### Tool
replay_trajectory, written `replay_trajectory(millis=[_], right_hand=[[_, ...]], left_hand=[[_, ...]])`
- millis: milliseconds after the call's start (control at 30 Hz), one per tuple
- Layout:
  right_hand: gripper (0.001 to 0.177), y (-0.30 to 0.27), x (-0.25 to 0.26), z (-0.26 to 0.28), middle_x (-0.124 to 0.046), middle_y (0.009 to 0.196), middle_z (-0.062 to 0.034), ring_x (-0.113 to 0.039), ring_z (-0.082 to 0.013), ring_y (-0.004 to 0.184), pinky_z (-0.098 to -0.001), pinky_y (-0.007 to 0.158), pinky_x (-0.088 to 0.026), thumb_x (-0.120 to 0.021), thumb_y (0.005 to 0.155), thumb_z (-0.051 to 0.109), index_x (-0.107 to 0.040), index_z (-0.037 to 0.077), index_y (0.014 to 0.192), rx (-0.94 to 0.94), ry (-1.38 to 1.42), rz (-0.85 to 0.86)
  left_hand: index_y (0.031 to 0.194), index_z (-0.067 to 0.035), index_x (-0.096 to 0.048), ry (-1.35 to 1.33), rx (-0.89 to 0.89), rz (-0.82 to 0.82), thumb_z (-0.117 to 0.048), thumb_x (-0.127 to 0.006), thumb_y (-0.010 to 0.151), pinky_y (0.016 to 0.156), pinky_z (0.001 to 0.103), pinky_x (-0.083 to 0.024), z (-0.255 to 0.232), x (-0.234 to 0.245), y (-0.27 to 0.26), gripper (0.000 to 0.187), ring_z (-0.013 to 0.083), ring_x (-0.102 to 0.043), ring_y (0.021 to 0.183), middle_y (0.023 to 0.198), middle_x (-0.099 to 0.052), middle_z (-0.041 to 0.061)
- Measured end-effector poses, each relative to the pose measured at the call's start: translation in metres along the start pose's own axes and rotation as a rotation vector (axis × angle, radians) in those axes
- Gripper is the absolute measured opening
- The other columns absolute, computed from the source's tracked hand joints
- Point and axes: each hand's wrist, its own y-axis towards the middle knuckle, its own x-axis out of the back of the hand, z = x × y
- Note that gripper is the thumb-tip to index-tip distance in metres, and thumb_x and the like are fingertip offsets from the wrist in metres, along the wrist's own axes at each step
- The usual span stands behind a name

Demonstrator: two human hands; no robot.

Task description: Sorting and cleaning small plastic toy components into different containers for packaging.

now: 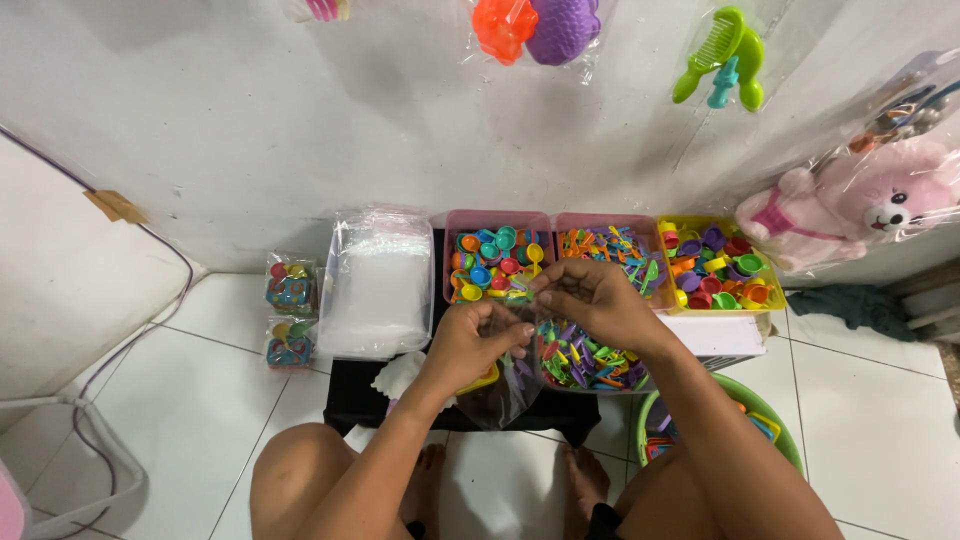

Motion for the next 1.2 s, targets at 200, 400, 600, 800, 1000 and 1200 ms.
replay_trajectory(millis=[200,400,600,800,1000,1200], right_hand=[[0.022,-0.001,-0.009,0.005,-0.077,0.086,-0.0187,-0.071,-0.0219,0.079,-0.0403,0.076,-0.063,-0.077,0.088,-0.002,-0.074,-0.005,0.109,0.013,-0.079,-0.005],[0.04,0.0,-0.016,0.026,-0.073,0.097,-0.021,-0.071,-0.0305,0.09,-0.0489,0.083,-0.059,-0.081,0.085,0.001,-0.068,-0.004,0.122,0.084,-0.157,-0.149],[0.024,-0.007,-0.028,0.016,-0.069,0.071,-0.0105,-0.069,-0.0234,0.062,-0.0352,0.061,-0.056,-0.083,0.091,0.024,-0.07,0.004,0.093,0.15,-0.347,-0.336],[0.057,-0.005,-0.065,0.007,-0.073,0.085,-0.0205,-0.073,-0.0267,0.07,-0.0388,0.062,-0.059,-0.082,0.087,0.042,-0.061,-0.001,0.118,0.021,-0.245,-0.276],[0.017,0.009,-0.059,-0.006,-0.077,0.087,-0.0157,-0.073,-0.0198,0.082,-0.0366,0.075,-0.06,-0.069,0.097,0.006,-0.078,0.001,0.109,0.044,-0.06,-0.364],[0.015,0.012,-0.041,-0.02,-0.08,0.092,-0.0224,-0.075,-0.0233,0.084,-0.0398,0.076,-0.061,-0.066,0.096,-0.003,-0.077,-0.005,0.107,0.151,0.097,-0.199]], left_hand=[[0.095,0.005,-0.076,0.004,0.009,0.026,-0.012,-0.077,0.086,0.071,0.03,-0.058,-0.001,-0.002,0.001,0.019,0.0198,-0.075,0.073,0.076,-0.077,0.015],[0.089,-0.001,-0.077,0.012,-0.011,-0.053,-0.014,-0.08,0.085,0.068,0.027,-0.058,0.002,-0.002,0.002,0.014,0.0187,-0.076,0.069,0.068,-0.076,0.011],[0.087,-0.014,-0.076,0.505,-0.513,-0.548,-0.018,-0.083,0.083,0.056,0.029,-0.057,-0.004,-0.009,-0.004,0.01,0.0203,-0.074,0.066,0.074,-0.077,0.004],[0.103,-0.007,-0.07,0.946,-0.985,-0.647,-0.014,-0.061,0.096,0.072,0.036,-0.056,-0.003,-0.02,0.001,0.014,0.0233,-0.072,0.084,0.11,-0.075,0.011],[0.124,0.001,-0.063,0.859,-0.822,-0.452,-0.023,-0.08,0.083,0.094,0.049,-0.052,-0.002,-0.023,-0.005,0.051,0.0397,-0.062,0.12,0.138,-0.058,0.025],[0.142,0.004,-0.044,0.404,-0.713,-0.411,-0.03,-0.075,0.089,0.111,0.055,-0.038,-0.016,-0.005,-0.005,0.071,0.051,-0.041,0.138,0.152,-0.038,0.035]])
